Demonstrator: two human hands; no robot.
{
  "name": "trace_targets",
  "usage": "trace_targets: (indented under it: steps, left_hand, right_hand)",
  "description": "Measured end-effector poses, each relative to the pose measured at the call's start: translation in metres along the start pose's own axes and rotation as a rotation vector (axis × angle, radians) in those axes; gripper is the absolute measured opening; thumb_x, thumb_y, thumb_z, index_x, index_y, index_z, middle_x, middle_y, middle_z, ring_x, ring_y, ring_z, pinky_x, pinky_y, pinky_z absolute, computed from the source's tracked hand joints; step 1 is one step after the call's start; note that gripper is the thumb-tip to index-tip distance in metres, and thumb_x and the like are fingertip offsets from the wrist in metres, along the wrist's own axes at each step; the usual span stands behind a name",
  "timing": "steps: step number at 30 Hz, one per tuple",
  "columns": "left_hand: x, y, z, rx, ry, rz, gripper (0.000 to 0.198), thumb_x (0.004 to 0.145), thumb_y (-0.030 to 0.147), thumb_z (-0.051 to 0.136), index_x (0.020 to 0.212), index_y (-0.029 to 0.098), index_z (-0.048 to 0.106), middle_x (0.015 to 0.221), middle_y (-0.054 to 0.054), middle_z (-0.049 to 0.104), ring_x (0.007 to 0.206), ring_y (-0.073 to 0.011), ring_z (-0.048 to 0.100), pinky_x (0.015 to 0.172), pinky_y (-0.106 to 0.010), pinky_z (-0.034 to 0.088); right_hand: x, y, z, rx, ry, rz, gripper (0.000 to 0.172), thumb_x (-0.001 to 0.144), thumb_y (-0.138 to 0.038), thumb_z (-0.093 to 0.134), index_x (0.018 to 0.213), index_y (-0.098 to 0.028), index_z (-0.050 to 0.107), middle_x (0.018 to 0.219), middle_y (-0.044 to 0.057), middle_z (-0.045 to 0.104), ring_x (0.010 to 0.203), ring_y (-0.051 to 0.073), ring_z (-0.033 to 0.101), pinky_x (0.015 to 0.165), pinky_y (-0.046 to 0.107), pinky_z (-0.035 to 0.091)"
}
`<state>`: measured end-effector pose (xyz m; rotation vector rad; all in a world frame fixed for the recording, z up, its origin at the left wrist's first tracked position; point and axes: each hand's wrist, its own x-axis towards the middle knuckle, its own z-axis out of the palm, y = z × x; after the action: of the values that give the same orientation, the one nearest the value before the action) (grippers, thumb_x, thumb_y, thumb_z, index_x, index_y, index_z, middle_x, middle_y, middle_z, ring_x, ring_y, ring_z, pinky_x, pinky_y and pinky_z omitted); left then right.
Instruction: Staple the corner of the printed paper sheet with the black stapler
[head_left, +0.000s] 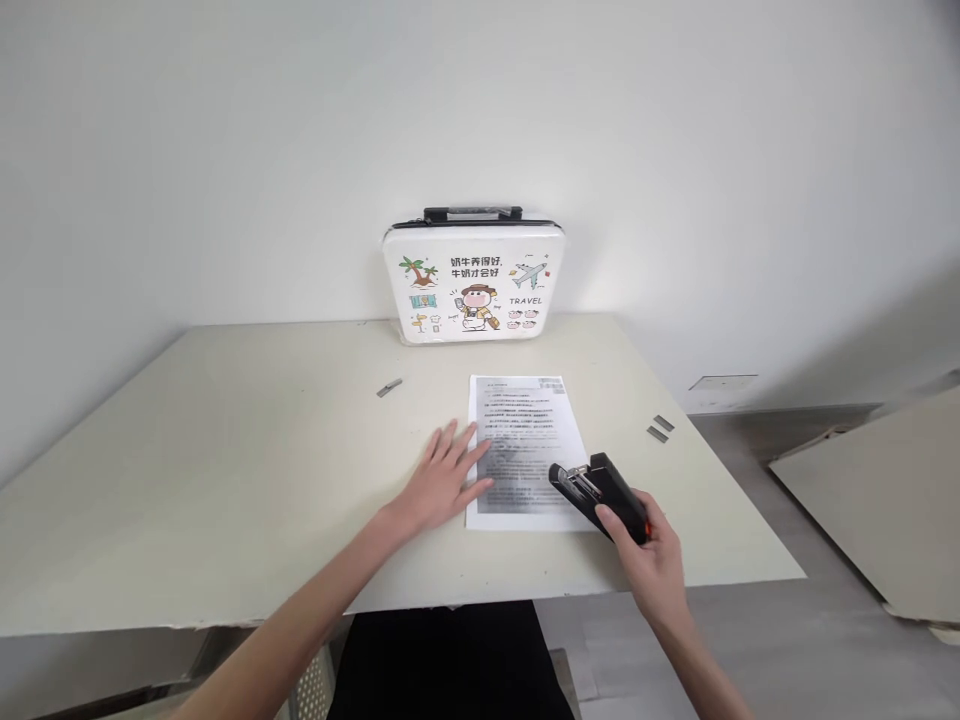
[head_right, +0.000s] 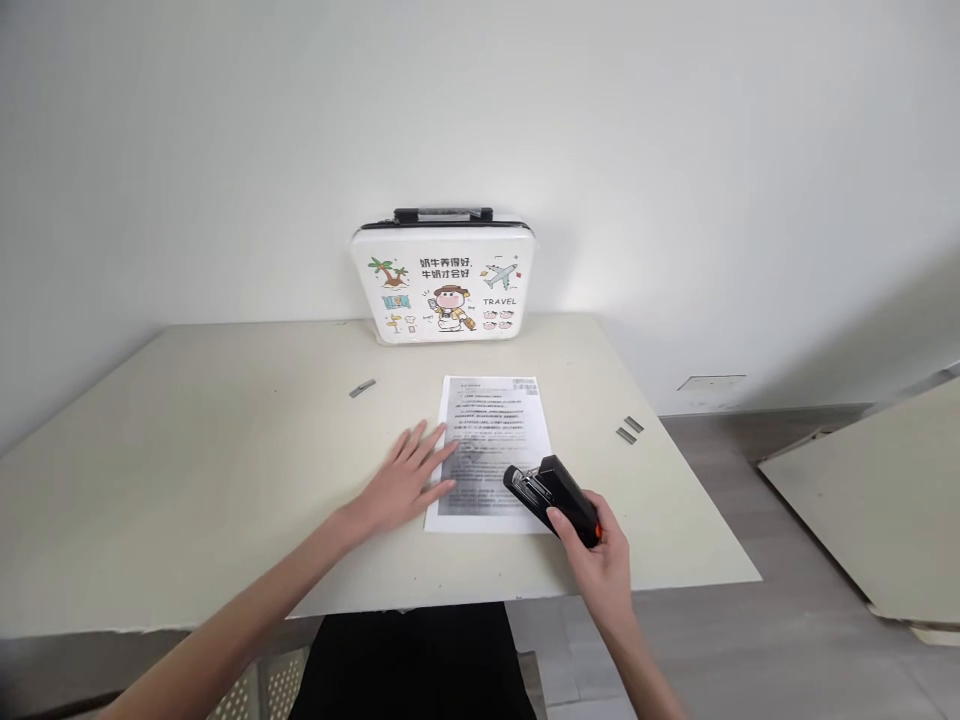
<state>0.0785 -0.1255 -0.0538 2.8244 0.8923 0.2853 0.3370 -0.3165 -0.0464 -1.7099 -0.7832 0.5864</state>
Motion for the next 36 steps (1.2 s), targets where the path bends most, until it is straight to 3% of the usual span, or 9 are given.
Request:
trace_targets:
  steps: [6, 9, 12, 16, 20, 27, 31, 36]
  left_hand:
    - [0.078, 0.028, 0.039, -0.046, 0.063, -0.008, 0.067, 0.104, 0.066, 0.04, 0.16, 0.03, 0.041, 0.172, -0.009, 0.03, 0.161, -0.0404, 0.008, 0.125, -0.07, 0.016]
    - [0.093, 0.044, 0.047, -0.055, 0.074, 0.032, 0.066, 0.105, 0.064, 0.038, 0.162, 0.03, 0.038, 0.172, -0.009, 0.03, 0.161, -0.0396, 0.01, 0.126, -0.069, 0.015]
    - [0.091, 0.048, 0.042, -0.055, 0.055, 0.07, 0.064, 0.109, 0.058, 0.03, 0.164, 0.026, 0.035, 0.173, -0.009, 0.026, 0.161, -0.0359, 0.015, 0.127, -0.064, 0.019]
    - [0.065, 0.037, 0.027, -0.053, 0.04, 0.096, 0.061, 0.112, 0.051, 0.026, 0.164, 0.021, 0.033, 0.172, -0.01, 0.026, 0.161, -0.0297, 0.017, 0.13, -0.054, 0.021]
    - [0.02, 0.019, 0.01, -0.055, 0.046, 0.097, 0.059, 0.112, 0.049, 0.031, 0.165, 0.022, 0.031, 0.172, -0.008, 0.027, 0.161, -0.0254, 0.016, 0.131, -0.048, 0.02]
    - [-0.064, -0.012, -0.02, -0.079, 0.06, 0.009, 0.061, 0.111, 0.045, 0.04, 0.167, 0.026, 0.026, 0.169, -0.004, 0.035, 0.157, -0.0221, 0.031, 0.131, -0.045, 0.025]
    - [-0.108, -0.021, -0.029, -0.105, 0.119, -0.12, 0.062, 0.109, 0.045, 0.045, 0.166, 0.028, 0.027, 0.167, -0.004, 0.039, 0.154, -0.0246, 0.038, 0.129, -0.047, 0.03]
    - [-0.144, -0.015, -0.039, -0.219, 0.197, -0.286, 0.058, 0.107, 0.043, 0.049, 0.163, 0.032, 0.036, 0.163, -0.003, 0.047, 0.15, -0.0265, 0.044, 0.126, -0.049, 0.036]
  right_hand:
    - [0.001, 0.003, 0.003, -0.009, 0.048, -0.038, 0.043, 0.083, -0.058, 0.075, 0.103, -0.022, 0.067, 0.092, 0.005, 0.072, 0.084, 0.024, 0.066, 0.073, 0.033, 0.056]
    - [0.002, 0.002, 0.004, 0.003, 0.044, -0.032, 0.043, 0.083, -0.057, 0.075, 0.105, -0.021, 0.067, 0.095, 0.006, 0.072, 0.088, 0.025, 0.067, 0.077, 0.034, 0.057]
    - [0.002, 0.001, 0.005, -0.004, 0.044, -0.034, 0.042, 0.083, -0.057, 0.075, 0.105, -0.022, 0.067, 0.095, 0.005, 0.072, 0.09, 0.025, 0.067, 0.079, 0.035, 0.057]
    - [0.002, 0.003, 0.005, -0.032, 0.022, -0.044, 0.042, 0.083, -0.057, 0.076, 0.105, -0.022, 0.068, 0.095, 0.004, 0.072, 0.088, 0.024, 0.066, 0.078, 0.033, 0.057]
    - [0.001, 0.002, 0.005, -0.067, -0.023, -0.075, 0.039, 0.085, -0.056, 0.075, 0.104, -0.023, 0.068, 0.094, 0.004, 0.072, 0.086, 0.023, 0.066, 0.075, 0.031, 0.056]
    - [-0.005, -0.001, 0.012, -0.131, -0.252, -0.235, 0.035, 0.091, -0.052, 0.072, 0.109, -0.022, 0.069, 0.098, 0.007, 0.073, 0.09, 0.024, 0.067, 0.076, 0.031, 0.056]
    - [-0.016, -0.007, 0.036, -0.153, -0.354, -0.256, 0.035, 0.092, -0.052, 0.071, 0.109, -0.022, 0.069, 0.099, 0.007, 0.074, 0.087, 0.024, 0.069, 0.072, 0.031, 0.056]
    - [-0.03, -0.024, 0.087, -0.154, -0.476, -0.275, 0.031, 0.093, -0.051, 0.07, 0.105, -0.023, 0.069, 0.095, 0.005, 0.074, 0.084, 0.023, 0.069, 0.073, 0.032, 0.056]
